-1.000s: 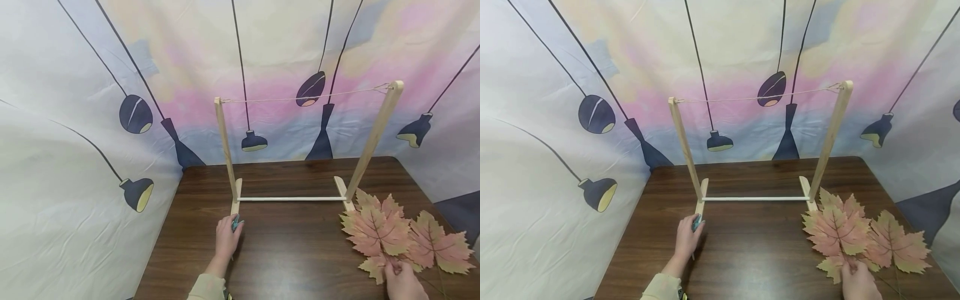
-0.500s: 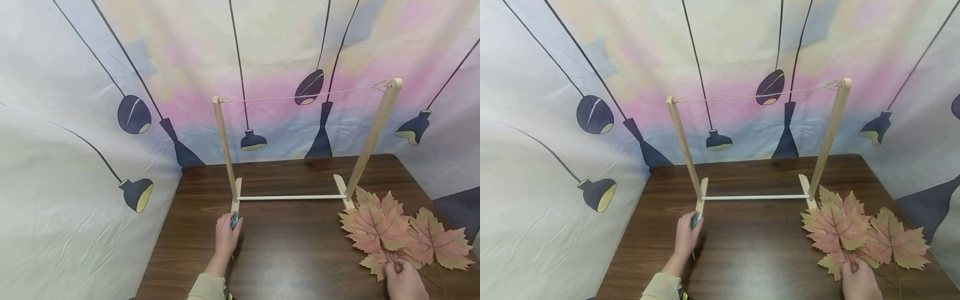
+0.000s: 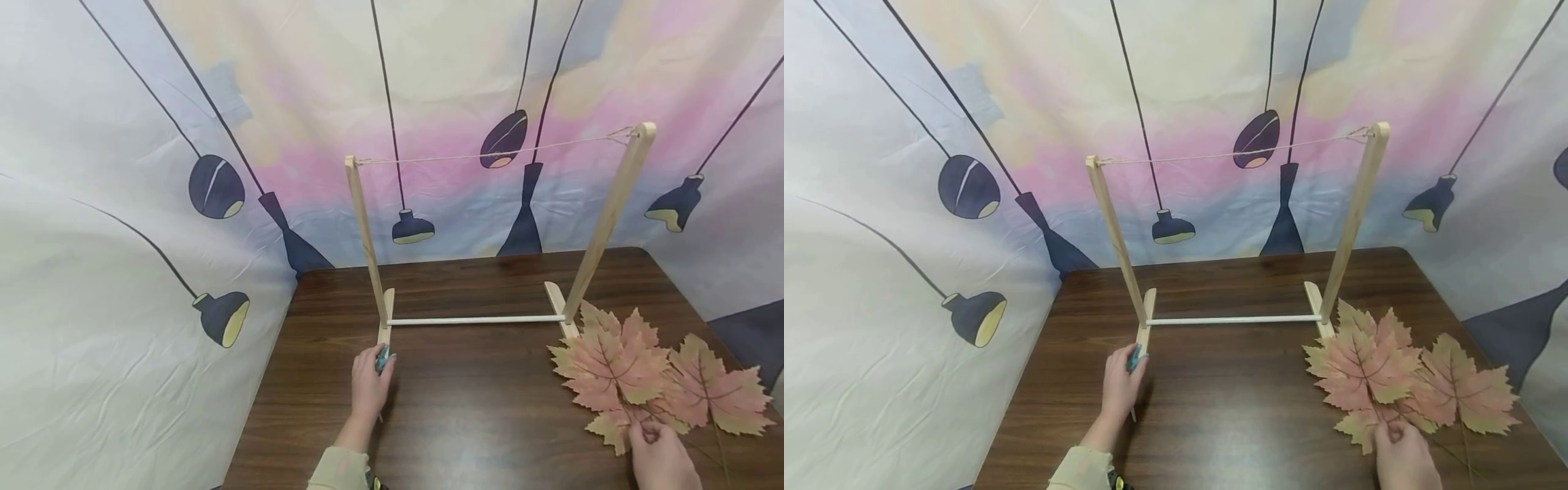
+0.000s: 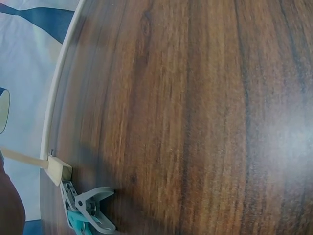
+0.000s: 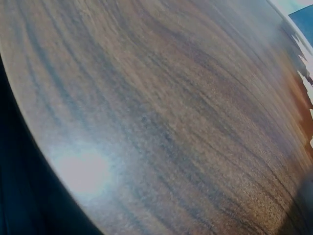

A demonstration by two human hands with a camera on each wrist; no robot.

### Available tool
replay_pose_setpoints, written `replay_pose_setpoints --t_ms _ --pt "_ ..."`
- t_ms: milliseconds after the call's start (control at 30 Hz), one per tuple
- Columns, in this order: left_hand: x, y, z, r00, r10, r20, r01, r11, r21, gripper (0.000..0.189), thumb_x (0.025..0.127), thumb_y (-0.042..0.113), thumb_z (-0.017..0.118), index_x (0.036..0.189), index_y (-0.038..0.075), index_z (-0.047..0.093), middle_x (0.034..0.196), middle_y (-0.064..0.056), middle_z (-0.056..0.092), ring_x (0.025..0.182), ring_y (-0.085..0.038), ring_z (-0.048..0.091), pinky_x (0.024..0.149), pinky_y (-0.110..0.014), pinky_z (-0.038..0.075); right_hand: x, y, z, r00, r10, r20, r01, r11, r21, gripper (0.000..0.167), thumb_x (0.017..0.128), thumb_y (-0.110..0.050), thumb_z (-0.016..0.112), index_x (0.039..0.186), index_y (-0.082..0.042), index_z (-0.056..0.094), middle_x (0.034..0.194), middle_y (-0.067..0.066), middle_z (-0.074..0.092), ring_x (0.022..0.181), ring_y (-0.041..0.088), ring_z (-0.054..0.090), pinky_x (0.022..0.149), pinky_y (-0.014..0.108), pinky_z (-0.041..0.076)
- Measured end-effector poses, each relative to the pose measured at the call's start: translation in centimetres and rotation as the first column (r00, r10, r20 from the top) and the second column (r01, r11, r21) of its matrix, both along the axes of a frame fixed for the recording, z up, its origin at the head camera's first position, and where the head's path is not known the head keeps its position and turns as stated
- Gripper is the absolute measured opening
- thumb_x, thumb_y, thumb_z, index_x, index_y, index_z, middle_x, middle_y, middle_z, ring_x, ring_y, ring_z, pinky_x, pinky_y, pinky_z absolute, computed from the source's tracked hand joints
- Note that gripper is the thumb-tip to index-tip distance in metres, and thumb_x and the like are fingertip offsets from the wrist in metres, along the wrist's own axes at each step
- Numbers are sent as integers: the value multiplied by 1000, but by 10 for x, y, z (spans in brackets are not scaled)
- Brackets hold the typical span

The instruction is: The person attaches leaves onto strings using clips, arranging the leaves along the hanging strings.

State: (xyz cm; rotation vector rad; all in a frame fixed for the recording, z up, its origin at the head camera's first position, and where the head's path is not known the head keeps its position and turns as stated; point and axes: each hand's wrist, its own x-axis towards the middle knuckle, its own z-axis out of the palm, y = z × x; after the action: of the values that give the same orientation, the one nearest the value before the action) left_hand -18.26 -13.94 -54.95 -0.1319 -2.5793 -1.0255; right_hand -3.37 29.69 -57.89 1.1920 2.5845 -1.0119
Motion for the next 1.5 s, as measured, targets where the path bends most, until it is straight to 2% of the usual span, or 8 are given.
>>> replay_pose_setpoints --t_ms 367,733,933,1033,1100,1233,1333,1500 --pt "-2 4 5 996 -11 -85 12 1000 3 38 85 18 70 118 3 60 109 -10 60 98 -26 52 84 -41 42 6 -7 10 997 -63 -55 66 996 54 44 91 -28 43 114 6 57 91 19 62 77 35 59 62 45 42" --pt "-2 8 11 993 -12 -115 13 1000 13 38 84 16 71 118 2 59 108 -11 60 97 -27 52 81 -42 43 5 -8 16 991 -95 -90 99 994 41 49 95 -40 40 112 3 57 94 18 62 75 31 59 58 41 41" --pt "-2 10 15 990 -11 -143 12 1000 6 40 84 16 71 120 2 59 107 -9 60 97 -25 52 81 -41 43 7 -11 19 976 -122 -181 134 990 54 47 94 -39 44 107 3 61 86 15 63 64 23 57 55 36 39" --pt "-1 11 19 983 -14 -181 15 1000 3 40 83 15 71 119 1 60 106 -9 60 97 -25 51 80 -40 44 7 -15 25 942 -139 -304 177 979 102 42 93 -34 48 102 4 64 79 14 64 54 7 49 56 32 35" --pt "-1 12 21 978 -19 -208 21 1000 8 39 83 15 72 117 1 61 105 -10 60 97 -25 51 79 -40 44 5 -19 31 902 -156 -403 222 967 122 37 92 -30 52 98 4 65 74 14 64 51 -5 40 59 30 33" --pt "-1 14 29 972 -25 -236 35 999 38 36 82 13 73 114 0 62 103 -11 60 97 -27 51 79 -41 44 0 -23 47 849 -173 -500 260 960 108 35 91 -29 54 99 3 66 64 -2 58 52 -16 30 65 27 29" --pt "-1 17 36 980 -10 -200 32 994 106 33 82 13 72 112 2 62 103 -9 61 98 -26 51 81 -41 44 -5 -24 60 822 -144 -550 245 963 114 34 91 -29 55 97 2 67 61 -18 49 55 -18 30 65 23 28" --pt "2 26 53 998 22 -58 -1 940 342 29 82 15 71 109 5 64 102 -7 62 98 -24 53 86 -44 43 -15 -23 80 719 -20 -695 228 951 209 25 88 -20 60 89 3 68 62 -39 33 59 -22 28 60 13 24"
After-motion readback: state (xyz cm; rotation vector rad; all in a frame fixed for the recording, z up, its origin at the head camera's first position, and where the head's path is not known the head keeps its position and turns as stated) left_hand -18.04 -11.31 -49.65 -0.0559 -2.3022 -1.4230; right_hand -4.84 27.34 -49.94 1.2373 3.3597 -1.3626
